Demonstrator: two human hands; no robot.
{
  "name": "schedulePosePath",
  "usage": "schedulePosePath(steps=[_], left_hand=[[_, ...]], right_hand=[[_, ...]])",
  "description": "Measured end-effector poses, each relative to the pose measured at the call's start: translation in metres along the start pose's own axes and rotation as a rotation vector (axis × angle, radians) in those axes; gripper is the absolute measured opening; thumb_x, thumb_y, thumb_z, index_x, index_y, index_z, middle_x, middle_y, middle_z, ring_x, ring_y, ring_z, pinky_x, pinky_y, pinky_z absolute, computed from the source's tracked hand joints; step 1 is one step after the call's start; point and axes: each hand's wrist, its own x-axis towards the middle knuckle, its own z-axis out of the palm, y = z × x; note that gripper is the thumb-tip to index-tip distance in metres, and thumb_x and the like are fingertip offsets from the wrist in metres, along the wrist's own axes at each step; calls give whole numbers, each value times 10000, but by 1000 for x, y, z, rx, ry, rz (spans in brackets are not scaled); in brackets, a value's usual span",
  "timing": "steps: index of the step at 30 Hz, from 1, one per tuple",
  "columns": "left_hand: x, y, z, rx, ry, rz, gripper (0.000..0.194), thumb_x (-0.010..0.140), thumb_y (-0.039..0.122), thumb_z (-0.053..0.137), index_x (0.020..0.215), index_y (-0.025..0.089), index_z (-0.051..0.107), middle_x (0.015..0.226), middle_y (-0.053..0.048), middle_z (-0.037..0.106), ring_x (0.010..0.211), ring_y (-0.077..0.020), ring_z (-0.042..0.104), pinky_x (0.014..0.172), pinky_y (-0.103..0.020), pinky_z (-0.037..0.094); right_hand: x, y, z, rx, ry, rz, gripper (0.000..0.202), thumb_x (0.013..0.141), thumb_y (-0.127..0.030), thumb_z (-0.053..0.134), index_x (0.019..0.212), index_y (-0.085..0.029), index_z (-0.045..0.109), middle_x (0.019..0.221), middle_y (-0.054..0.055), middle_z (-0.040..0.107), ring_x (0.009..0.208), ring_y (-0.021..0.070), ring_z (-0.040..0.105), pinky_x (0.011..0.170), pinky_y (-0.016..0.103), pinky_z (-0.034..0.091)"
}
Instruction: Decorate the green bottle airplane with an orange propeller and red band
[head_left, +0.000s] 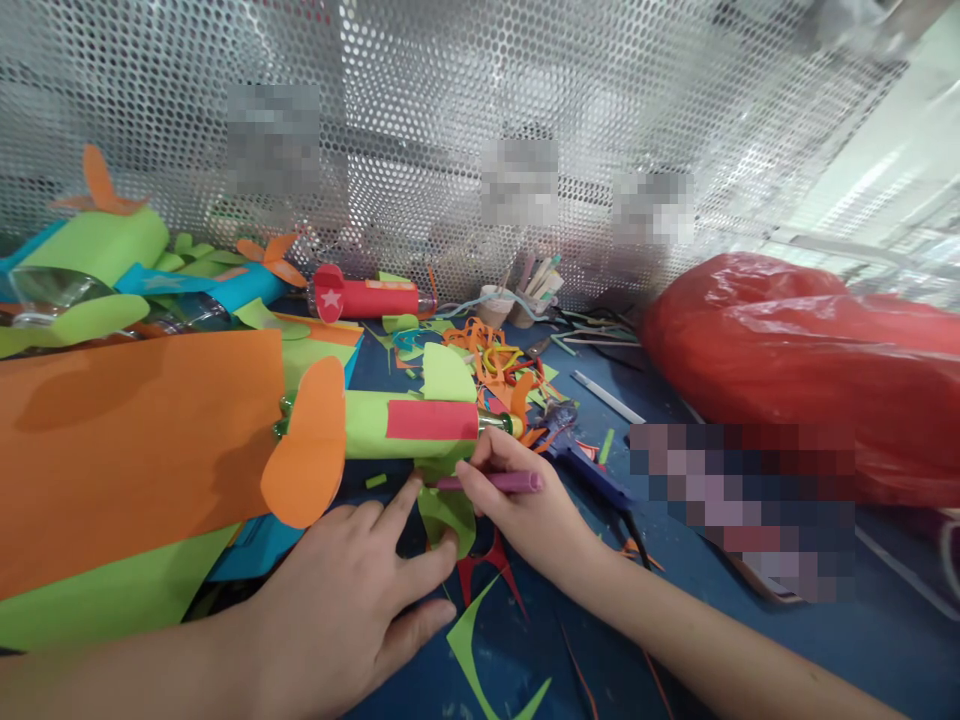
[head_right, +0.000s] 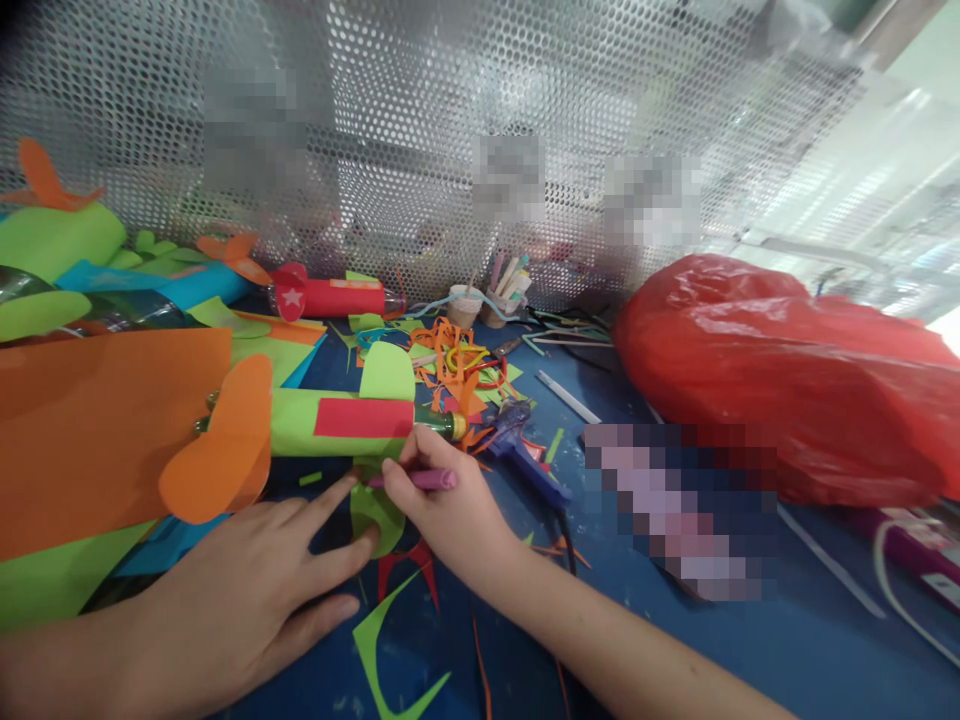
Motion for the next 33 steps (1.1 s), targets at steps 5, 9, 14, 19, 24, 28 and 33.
schedulePosePath(steps=[5, 9, 14, 19, 24, 28, 33], left_hand=[[1, 0, 1, 14, 12, 0, 343, 964, 422, 412, 1243, 320, 582, 1377, -240, 507, 858, -303, 682, 682, -490, 565], [1, 0, 3, 12, 14, -5, 347, 961, 429, 416, 1248, 325, 581, 1374, -227, 515, 866, -306, 681, 686, -490, 565], [1, 0, 2, 11, 11, 0, 354, 957, 427, 427, 1264, 323, 571, 1384, -226, 507, 868, -298, 680, 687, -480, 567], [0, 0, 3, -2, 15, 1, 357, 960, 422, 420, 1266, 320, 574, 1393, -229, 495, 873, -303, 677, 687, -478, 563], [-1, 0, 3, -4, 17, -7, 364, 965, 428, 407, 1263, 316, 585, 1390, -217, 497, 874, -305, 673, 690, -467, 559], [0, 0, 2, -10, 9, -2, 360, 966, 418, 409, 1263, 316, 584, 1391, -216, 496, 871, -304, 673, 690, -470, 557], [0, 0, 1, 0, 16, -8, 361, 960, 428, 423, 1261, 316, 586, 1389, -202, 505, 866, -299, 675, 680, -462, 564]], right_hand=[[1, 0, 0, 43, 16, 30, 215, 849, -275, 562, 693, -217, 427, 594, -71, 441, 524, 91, 385, 508, 220, 332], [3, -2, -3, 101, 93, 98, 226, 862, -291, 534, 680, -224, 417, 528, -75, 458, 496, 98, 435, 517, 230, 354], [4, -2, -4, 134, 55, 136, 213, 844, -290, 547, 686, -223, 421, 513, -79, 467, 477, 95, 444, 496, 226, 339], [3, 1, -1, 160, 28, 117, 215, 840, -291, 559, 686, -221, 427, 539, -80, 466, 471, 85, 412, 477, 223, 316], [3, 3, 1, 148, 20, 112, 218, 838, -297, 570, 689, -218, 432, 541, -78, 470, 473, 84, 405, 481, 224, 317], [2, 2, 1, 138, 17, 117, 216, 834, -304, 578, 692, -216, 440, 529, -76, 475, 476, 88, 403, 483, 223, 318], [2, 0, -4, 167, 125, 129, 243, 853, -320, 559, 677, -219, 424, 507, -73, 475, 475, 94, 419, 502, 235, 329]])
